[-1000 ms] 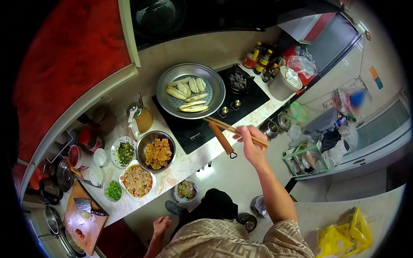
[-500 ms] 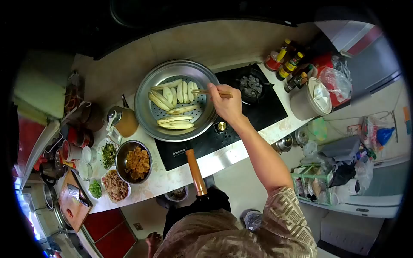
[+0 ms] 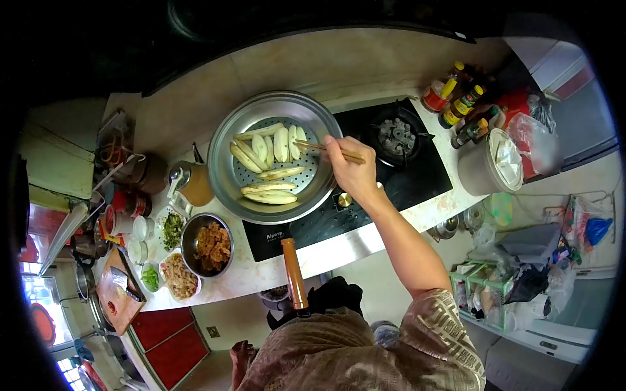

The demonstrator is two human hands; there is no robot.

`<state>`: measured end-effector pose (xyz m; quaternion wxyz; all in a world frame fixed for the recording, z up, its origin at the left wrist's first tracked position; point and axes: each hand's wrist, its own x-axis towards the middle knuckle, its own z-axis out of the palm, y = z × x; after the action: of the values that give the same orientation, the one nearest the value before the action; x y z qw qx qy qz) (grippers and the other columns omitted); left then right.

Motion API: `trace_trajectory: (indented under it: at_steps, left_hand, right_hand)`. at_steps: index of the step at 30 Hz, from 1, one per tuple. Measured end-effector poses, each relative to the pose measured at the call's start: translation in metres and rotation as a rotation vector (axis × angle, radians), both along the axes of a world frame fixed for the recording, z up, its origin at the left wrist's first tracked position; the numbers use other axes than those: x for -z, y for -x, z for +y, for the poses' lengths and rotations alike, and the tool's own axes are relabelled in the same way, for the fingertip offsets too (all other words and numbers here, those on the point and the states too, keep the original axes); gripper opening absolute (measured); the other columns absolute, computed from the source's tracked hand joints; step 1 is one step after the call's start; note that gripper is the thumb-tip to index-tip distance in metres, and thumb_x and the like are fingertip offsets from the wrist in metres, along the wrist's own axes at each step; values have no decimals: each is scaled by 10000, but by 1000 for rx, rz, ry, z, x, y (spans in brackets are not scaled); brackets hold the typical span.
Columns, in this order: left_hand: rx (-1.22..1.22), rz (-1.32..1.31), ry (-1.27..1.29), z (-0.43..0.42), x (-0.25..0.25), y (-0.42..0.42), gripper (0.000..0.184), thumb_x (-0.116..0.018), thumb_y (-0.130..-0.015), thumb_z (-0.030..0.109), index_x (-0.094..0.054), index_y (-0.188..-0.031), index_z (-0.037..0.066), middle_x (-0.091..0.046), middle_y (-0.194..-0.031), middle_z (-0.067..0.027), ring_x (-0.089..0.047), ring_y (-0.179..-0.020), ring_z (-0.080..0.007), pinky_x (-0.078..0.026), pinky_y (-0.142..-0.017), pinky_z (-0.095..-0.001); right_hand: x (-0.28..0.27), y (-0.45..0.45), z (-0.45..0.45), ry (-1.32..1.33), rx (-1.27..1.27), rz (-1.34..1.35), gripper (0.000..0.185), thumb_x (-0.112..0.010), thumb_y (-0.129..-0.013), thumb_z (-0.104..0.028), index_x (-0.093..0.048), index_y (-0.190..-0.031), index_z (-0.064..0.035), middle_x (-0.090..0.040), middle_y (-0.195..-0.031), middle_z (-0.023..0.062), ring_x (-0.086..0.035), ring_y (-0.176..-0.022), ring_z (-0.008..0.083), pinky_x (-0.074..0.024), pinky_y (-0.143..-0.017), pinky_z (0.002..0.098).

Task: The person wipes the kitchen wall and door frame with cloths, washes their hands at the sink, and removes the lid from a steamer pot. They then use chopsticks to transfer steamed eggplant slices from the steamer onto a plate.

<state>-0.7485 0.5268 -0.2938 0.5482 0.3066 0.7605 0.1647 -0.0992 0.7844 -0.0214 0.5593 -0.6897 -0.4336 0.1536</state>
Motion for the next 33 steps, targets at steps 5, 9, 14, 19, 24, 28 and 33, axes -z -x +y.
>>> trace_trajectory:
  at_steps: [5,9,14,19,24,28,33]
  left_hand:
    - [-25,-183,44,10,8,33,220,-606,-927,158,-661,-942,-54,-689,-750,-131,-666,-608,-189,-555,-544,-307]
    - [-4,-44,103,9,4,34,221,-600,-934,166,-661,-953,-45,-690,-753,-121,-659,-595,-181,-535,-522,-296]
    - [-22,-88,112,17,4,31,209,-591,-951,171,-660,-968,-26,-695,-776,-118,-656,-612,-169,-512,-507,-285]
    - [119,109,41,38,-31,-2,203,-589,-962,183,-659,-987,-6,-705,-798,-111,-654,-632,-155,-513,-532,-280]
    - [79,65,53,41,-24,-4,219,-618,-956,209,-657,-1008,0,-721,-834,-110,-673,-652,-161,-519,-544,-285]
    - [116,72,84,37,-19,-3,229,-622,-955,224,-654,-1012,5,-725,-845,-114,-687,-672,-168,-520,-550,-284]
    - [339,107,-109,49,-29,-16,227,-623,-930,183,-677,-990,-29,-724,-839,-133,-692,-692,-183,-548,-624,-304]
  right_hand:
    - [1,15,-22,-144,-52,-102,204,-639,-941,-134,-721,-854,31,-657,-724,119,-612,-611,179,-469,-566,290]
    - [3,21,-37,-88,-20,-40,242,-634,-955,-178,-719,-941,48,-670,-749,115,-657,-678,169,-516,-617,264]
    - [3,13,-40,-74,163,410,392,-612,-979,-311,-706,-981,70,-688,-799,86,-683,-737,141,-550,-653,242]
    - [14,-2,-31,15,157,470,484,-569,-993,-391,-679,-1071,75,-712,-900,127,-684,-725,144,-553,-646,244]
    - [12,-8,-23,30,81,86,395,-587,-994,-308,-707,-939,64,-673,-772,79,-630,-646,131,-523,-610,246]
    - [-2,1,-18,-7,6,-202,340,-614,-979,-218,-706,-804,58,-632,-707,103,-598,-595,140,-508,-585,250]
    - [9,0,-17,-59,69,20,317,-627,-969,-208,-711,-825,61,-626,-705,109,-625,-612,147,-528,-602,252]
